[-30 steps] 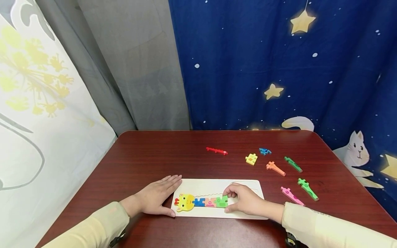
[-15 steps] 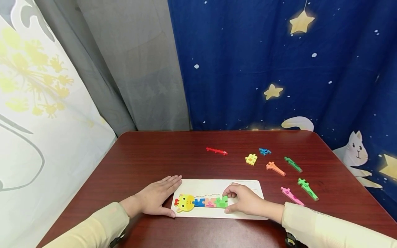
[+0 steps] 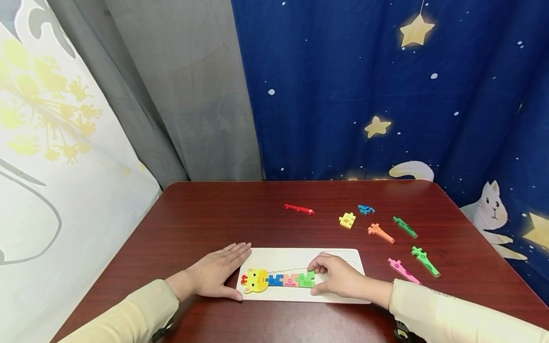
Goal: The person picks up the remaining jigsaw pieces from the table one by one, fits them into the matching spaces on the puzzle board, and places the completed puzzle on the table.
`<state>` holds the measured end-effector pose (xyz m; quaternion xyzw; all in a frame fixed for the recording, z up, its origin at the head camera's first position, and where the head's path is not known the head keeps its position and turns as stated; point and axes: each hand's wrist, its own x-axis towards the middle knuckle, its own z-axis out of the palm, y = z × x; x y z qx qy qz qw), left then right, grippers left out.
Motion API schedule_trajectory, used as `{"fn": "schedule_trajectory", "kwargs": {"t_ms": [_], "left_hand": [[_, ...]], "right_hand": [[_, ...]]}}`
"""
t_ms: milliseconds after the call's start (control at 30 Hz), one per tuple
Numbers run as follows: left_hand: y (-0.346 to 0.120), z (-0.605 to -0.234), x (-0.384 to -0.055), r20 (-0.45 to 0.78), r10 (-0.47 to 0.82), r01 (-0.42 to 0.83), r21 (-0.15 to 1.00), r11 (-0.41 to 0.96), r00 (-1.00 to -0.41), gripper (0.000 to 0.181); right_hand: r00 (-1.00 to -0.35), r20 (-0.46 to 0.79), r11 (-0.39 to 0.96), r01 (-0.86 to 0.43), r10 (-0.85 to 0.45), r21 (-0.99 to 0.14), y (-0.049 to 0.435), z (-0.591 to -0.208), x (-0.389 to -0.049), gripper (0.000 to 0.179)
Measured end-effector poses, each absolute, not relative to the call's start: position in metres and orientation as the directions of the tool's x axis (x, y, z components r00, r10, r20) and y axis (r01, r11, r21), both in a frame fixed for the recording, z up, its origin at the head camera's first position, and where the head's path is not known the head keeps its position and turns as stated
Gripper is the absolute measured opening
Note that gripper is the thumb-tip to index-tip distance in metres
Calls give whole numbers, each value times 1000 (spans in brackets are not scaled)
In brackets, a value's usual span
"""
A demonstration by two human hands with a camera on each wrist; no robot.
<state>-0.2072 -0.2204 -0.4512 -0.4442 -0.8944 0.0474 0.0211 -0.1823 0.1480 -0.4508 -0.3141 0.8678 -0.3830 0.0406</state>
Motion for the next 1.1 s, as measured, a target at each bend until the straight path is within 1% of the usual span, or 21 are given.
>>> {"fn": "schedule_trajectory", "kwargs": {"t_ms": [233,567,900,1100], "left_hand": [[-221,-452,-208,-2,800,795,-113,596,-600,107],[-220,-452,-207,-6,797,794,-94,601,-604,107],[-220,-453,-207,11,801,797,-91,597,-599,108],[-220,-453,-207,-9,793,790,-92,607,-610,108]], "right_hand": [[-805,165,512,-505,-570,-695,148,-449,-184,37],[-824,136,510,-461,-550,-727,149,-442,-186,38],[-843,168,519,-458,-511,-722,149,-436,-192,37],[-858,178,514,-441,-482,-736,148,-433,-198,38]]}}
